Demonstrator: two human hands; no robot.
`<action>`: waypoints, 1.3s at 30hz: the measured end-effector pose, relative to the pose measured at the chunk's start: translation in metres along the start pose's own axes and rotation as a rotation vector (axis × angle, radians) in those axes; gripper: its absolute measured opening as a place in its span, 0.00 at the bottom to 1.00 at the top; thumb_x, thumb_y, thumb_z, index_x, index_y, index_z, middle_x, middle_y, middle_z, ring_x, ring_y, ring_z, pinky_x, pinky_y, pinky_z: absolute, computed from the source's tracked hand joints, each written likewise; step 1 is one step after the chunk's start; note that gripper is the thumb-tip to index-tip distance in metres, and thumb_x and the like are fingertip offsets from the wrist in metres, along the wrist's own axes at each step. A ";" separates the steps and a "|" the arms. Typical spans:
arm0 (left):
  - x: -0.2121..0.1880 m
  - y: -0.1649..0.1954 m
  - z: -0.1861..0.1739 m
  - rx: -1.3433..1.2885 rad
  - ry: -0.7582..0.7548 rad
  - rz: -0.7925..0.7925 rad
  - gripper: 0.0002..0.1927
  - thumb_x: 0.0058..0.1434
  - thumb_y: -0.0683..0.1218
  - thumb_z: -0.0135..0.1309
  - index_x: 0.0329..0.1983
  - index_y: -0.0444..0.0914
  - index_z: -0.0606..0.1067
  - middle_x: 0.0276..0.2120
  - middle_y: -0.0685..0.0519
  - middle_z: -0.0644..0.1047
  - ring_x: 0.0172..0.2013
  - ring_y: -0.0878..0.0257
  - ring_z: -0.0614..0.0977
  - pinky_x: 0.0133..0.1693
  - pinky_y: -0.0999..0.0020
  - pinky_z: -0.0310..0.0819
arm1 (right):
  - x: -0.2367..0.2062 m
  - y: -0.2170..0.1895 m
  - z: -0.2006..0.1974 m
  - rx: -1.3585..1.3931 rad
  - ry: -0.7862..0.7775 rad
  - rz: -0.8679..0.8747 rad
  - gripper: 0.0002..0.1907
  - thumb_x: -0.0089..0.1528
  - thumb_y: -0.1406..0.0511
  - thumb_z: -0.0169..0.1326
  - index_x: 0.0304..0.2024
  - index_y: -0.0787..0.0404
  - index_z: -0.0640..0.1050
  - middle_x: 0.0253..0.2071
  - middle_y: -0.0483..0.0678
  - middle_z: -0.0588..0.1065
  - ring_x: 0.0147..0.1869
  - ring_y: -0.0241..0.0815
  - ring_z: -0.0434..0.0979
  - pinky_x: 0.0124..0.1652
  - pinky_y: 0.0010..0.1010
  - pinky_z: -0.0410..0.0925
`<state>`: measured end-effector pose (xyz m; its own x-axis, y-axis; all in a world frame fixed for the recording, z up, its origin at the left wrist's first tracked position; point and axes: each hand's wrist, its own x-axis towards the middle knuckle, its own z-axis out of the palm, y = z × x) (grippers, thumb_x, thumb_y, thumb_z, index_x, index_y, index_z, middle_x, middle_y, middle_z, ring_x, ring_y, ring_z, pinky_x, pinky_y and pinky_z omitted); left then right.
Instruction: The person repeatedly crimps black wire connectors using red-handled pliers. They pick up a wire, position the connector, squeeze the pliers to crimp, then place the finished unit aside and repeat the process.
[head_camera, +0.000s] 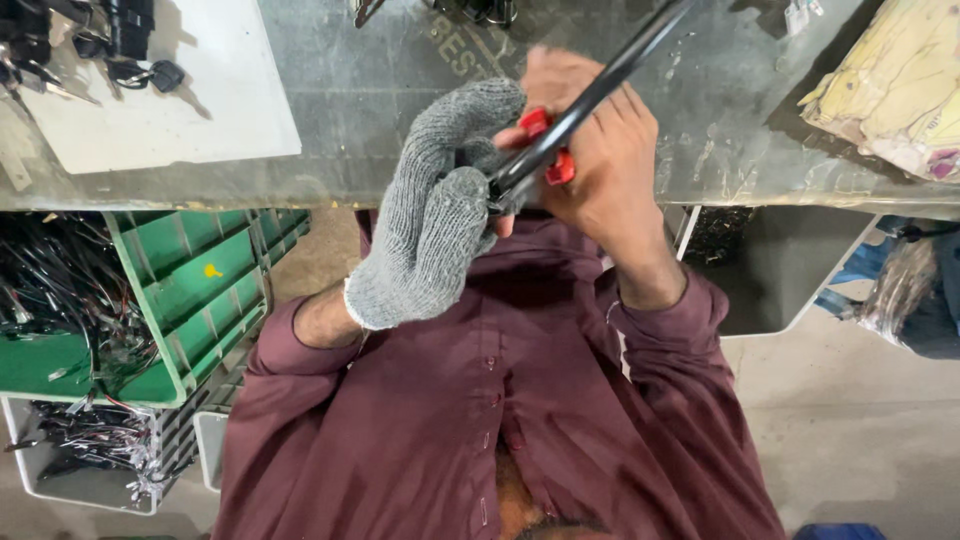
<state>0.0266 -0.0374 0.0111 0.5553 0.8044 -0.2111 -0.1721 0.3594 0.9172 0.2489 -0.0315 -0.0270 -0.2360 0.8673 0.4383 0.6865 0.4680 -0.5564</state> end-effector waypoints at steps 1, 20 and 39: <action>-0.001 -0.003 -0.002 -0.015 -0.014 -0.022 0.28 0.81 0.51 0.42 0.77 0.34 0.57 0.36 0.53 0.76 0.31 0.73 0.72 0.34 0.78 0.67 | 0.000 0.000 0.000 -0.020 -0.007 -0.021 0.16 0.60 0.66 0.72 0.40 0.62 0.76 0.45 0.49 0.78 0.52 0.54 0.80 0.51 0.42 0.69; 0.009 -0.022 -0.005 0.954 0.188 0.419 0.37 0.69 0.48 0.67 0.74 0.36 0.60 0.58 0.45 0.76 0.52 0.49 0.78 0.54 0.61 0.75 | -0.013 -0.013 0.014 0.045 -0.087 0.210 0.20 0.54 0.67 0.67 0.40 0.64 0.69 0.40 0.54 0.71 0.45 0.57 0.74 0.41 0.42 0.68; 0.008 -0.026 -0.006 1.300 0.191 0.490 0.33 0.66 0.39 0.59 0.74 0.36 0.64 0.62 0.44 0.74 0.54 0.46 0.78 0.54 0.53 0.73 | -0.027 -0.017 0.005 -0.119 -0.126 0.309 0.17 0.52 0.67 0.62 0.40 0.61 0.71 0.35 0.52 0.73 0.40 0.56 0.76 0.36 0.43 0.66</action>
<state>0.0311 -0.0375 -0.0162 0.5232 0.8076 0.2721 0.6112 -0.5781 0.5406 0.2403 -0.0621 -0.0330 -0.0828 0.9824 0.1673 0.8124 0.1638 -0.5596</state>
